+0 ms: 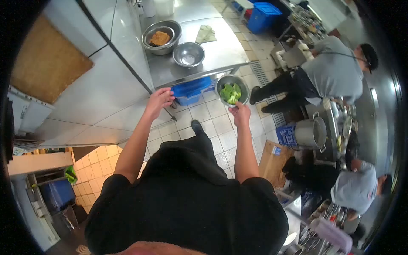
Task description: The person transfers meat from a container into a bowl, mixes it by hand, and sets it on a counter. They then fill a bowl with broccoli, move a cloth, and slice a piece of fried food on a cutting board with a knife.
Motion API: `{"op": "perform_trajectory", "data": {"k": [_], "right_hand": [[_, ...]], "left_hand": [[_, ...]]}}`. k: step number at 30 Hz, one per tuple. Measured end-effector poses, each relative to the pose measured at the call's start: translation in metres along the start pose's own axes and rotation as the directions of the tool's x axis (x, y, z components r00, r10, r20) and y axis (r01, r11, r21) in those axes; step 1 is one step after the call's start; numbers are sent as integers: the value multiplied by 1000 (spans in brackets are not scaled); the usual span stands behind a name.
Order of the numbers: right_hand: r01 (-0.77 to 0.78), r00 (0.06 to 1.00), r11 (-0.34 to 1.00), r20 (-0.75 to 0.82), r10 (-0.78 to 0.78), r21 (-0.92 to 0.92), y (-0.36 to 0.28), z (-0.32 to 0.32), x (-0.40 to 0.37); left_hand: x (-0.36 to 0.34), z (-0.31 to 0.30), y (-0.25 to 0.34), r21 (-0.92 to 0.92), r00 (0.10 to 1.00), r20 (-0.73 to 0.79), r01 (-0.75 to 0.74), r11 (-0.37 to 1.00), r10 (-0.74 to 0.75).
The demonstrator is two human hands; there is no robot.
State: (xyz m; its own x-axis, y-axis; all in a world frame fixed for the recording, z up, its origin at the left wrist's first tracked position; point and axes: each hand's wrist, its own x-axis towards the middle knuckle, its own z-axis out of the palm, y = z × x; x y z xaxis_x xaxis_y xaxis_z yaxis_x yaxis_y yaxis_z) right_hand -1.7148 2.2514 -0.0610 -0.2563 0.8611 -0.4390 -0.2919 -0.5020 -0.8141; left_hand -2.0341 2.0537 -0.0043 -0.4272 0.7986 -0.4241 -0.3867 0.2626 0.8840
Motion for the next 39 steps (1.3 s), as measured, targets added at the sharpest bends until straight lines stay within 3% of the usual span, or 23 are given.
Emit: {"op": "perform_trajectory", "data": {"k": [5,11,12,16,22,25,26,29,30,34,37,39], "right_hand": [[-22,999,999,29,21,30,-26,71,120],[-64,994,998,93,61,24,-21,125,207],[-107,990,994,97,106,0,-15,125,214],[-246,951,965,171,258,-86,-14,137,190],[-319,838,877,325,438,-360,1,182,160],[-305,810,872,378,448,-382,22,198,172],[-295,812,885,394,431,-362,28,202,176],[-272,834,911,397,384,-310,39,210,181],[-253,846,914,385,368,-317,44,208,185],[-239,868,920,356,346,-311,35,208,174],[-206,887,940,353,297,-273,13,208,154],[-151,896,956,374,240,-252,1,205,153]], "left_hand": [[75,31,73,-94,987,-131,-108,990,96],[207,28,121,-323,978,-189,-146,935,88],[224,24,122,-406,980,-198,-113,907,34],[259,12,129,-831,979,-151,-49,554,-140],[291,11,132,-890,904,-358,-255,377,-233],[309,-2,123,-884,907,-356,-249,395,-225],[296,13,145,-888,815,-421,-281,365,-398],[304,8,134,-712,738,-607,-339,614,-296],[306,3,132,-717,721,-606,-310,625,-337],[279,2,151,-543,631,-726,-283,790,-273],[221,19,155,-496,744,-659,-318,808,-112],[179,30,136,-439,765,-644,-382,813,11]]}}
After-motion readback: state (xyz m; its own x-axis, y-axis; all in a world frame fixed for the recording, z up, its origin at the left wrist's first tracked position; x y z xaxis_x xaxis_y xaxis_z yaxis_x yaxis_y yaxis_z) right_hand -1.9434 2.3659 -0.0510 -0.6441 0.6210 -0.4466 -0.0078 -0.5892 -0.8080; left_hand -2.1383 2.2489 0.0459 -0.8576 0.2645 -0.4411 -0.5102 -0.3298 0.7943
